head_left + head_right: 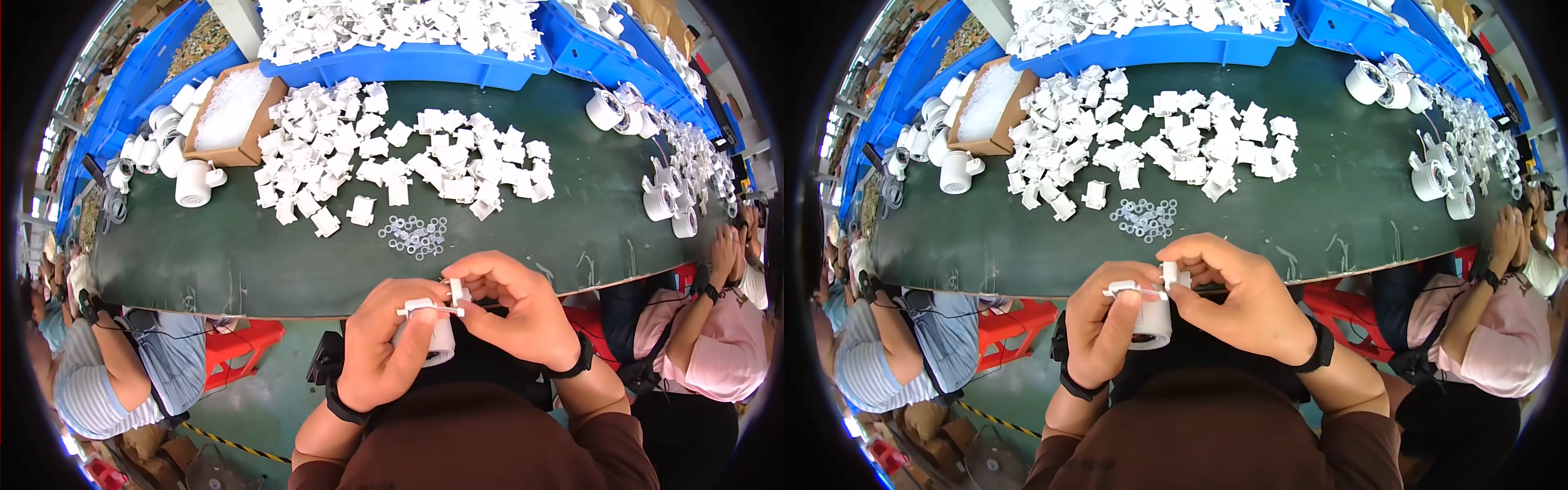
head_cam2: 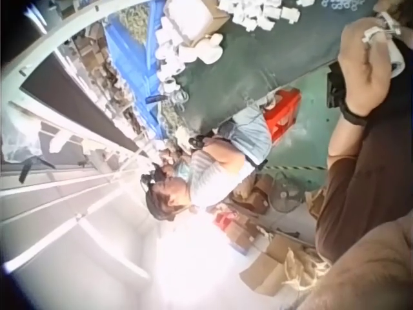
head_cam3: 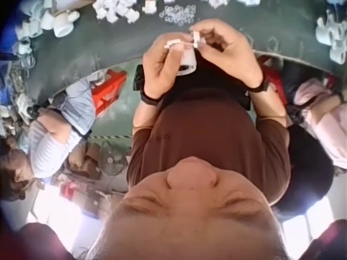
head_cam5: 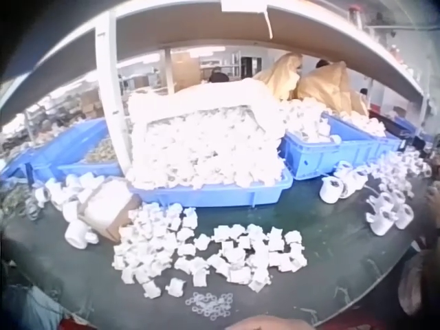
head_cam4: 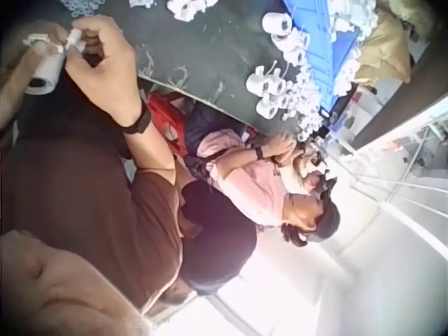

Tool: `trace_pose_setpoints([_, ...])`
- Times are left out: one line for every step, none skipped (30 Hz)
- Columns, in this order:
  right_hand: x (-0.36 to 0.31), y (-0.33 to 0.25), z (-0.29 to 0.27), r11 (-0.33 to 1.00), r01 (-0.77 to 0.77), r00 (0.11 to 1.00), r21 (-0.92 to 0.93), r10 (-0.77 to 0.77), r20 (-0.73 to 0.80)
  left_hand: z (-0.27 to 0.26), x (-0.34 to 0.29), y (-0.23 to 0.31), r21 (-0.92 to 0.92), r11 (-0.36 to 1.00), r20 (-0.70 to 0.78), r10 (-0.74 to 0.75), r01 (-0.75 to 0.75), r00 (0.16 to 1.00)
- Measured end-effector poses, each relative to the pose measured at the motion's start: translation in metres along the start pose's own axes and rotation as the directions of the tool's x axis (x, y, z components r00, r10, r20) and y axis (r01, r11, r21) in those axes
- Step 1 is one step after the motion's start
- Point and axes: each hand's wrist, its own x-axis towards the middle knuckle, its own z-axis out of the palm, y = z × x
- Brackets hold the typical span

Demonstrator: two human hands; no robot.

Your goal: The person assembles camera components by hand, fitting a white plastic housing onto a base, threading a small wire through a hole, and pressing a white cap into place. They repeat this process for several units, occasionally moving finished components aside on the workbench.

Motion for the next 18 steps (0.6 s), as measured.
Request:
trace_pose_setpoints([0.0,-0.001,0.002,0.997,-0.052,0.998,0.05,0.053,-0.022,-0.002,0.0,-0.002,0.004,1.0,-0.008,0.0,0.0,1.0])
trace_pose_setpoints([0.0,-0.004,0.002,0.997,-0.051,0.999,0.051,0.051,-0.013,-0.003,0.001,-0.005,0.163,0.986,-0.09,0.054,-0.039,0.994])
trace_pose_setpoints([-0.002,-0.007,0.001,0.986,-0.051,0.999,0.161,0.05,0.007,-0.005,0.002,-0.008,0.321,0.945,-0.161,0.119,-0.062,0.98])
trace_pose_setpoints([-0.004,-0.009,0.002,0.961,-0.053,0.999,0.272,0.049,0.023,-0.008,0.006,-0.009,0.474,0.87,-0.146,0.226,-0.132,0.963])
trace_pose_setpoints([-0.002,-0.009,0.006,0.96,-0.055,0.998,0.276,0.05,0.027,-0.008,0.006,-0.007,0.478,0.869,-0.148,0.223,-0.128,0.963])
trace_pose_setpoints([0.001,-0.01,0.013,0.98,-0.001,1.0,0.199,-0.004,0.026,-0.005,0.006,-0.003,0.507,0.855,-0.158,0.221,-0.113,0.962])
trace_pose_setpoints([0.004,-0.011,0.017,0.992,0.056,0.998,0.116,-0.059,0.026,-0.003,0.007,-0.001,0.531,0.841,-0.166,0.221,-0.102,0.961])
trace_pose_setpoints([0.007,-0.007,0.021,0.994,0.11,0.994,0.019,-0.11,0.007,-0.002,0.008,-0.002,0.558,0.821,-0.133,0.232,-0.121,0.964])
trace_pose_setpoints([0.009,-0.005,0.025,0.994,0.108,0.994,0.017,-0.108,0.005,-0.002,0.009,-0.003,0.555,0.823,-0.131,0.231,-0.122,0.964])
trace_pose_setpoints([0.009,-0.002,0.029,0.993,0.115,0.993,0.035,-0.114,-0.032,-0.002,0.01,-0.003,0.558,0.82,-0.128,0.233,-0.125,0.964])
trace_pose_setpoints([0.01,-0.001,0.031,0.991,0.121,0.991,0.052,-0.118,-0.069,-0.002,0.01,-0.004,0.561,0.818,-0.124,0.235,-0.127,0.964])
trace_pose_setpoints([0.01,0.001,0.032,0.991,0.108,0.991,0.074,-0.102,-0.085,-0.003,0.011,-0.005,0.558,0.82,-0.125,0.234,-0.126,0.964])
trace_pose_setpoints([0.011,0.004,0.034,0.992,0.106,0.991,0.074,-0.1,-0.084,-0.004,0.011,-0.006,0.576,0.806,-0.108,0.24,-0.137,0.965])
trace_pose_setpoints([0.012,0.008,0.037,0.988,0.136,0.985,0.078,-0.126,-0.121,-0.005,0.01,-0.006,0.593,0.791,-0.09,0.247,-0.147,0.965])
trace_pose_setpoints([0.013,0.01,0.039,0.983,0.166,0.976,0.081,-0.152,-0.157,-0.005,0.01,-0.007,0.593,0.792,-0.091,0.245,-0.145,0.965])
trace_pose_setpoints([0.013,0.011,0.042,0.983,0.164,0.976,0.08,-0.151,-0.155,-0.006,0.01,-0.009,0.583,0.797,-0.088,0.259,-0.161,0.962])
trace_pose_setpoints([0.013,0.011,0.045,0.982,0.175,0.97,0.066,-0.161,-0.181,-0.007,0.01,-0.011,0.573,0.801,-0.085,0.273,-0.177,0.958])
trace_pose_setpoints([0.013,0.011,0.048,0.981,0.186,0.963,0.052,-0.172,-0.207,-0.007,0.009,-0.012,0.572,0.801,-0.087,0.272,-0.175,0.958])
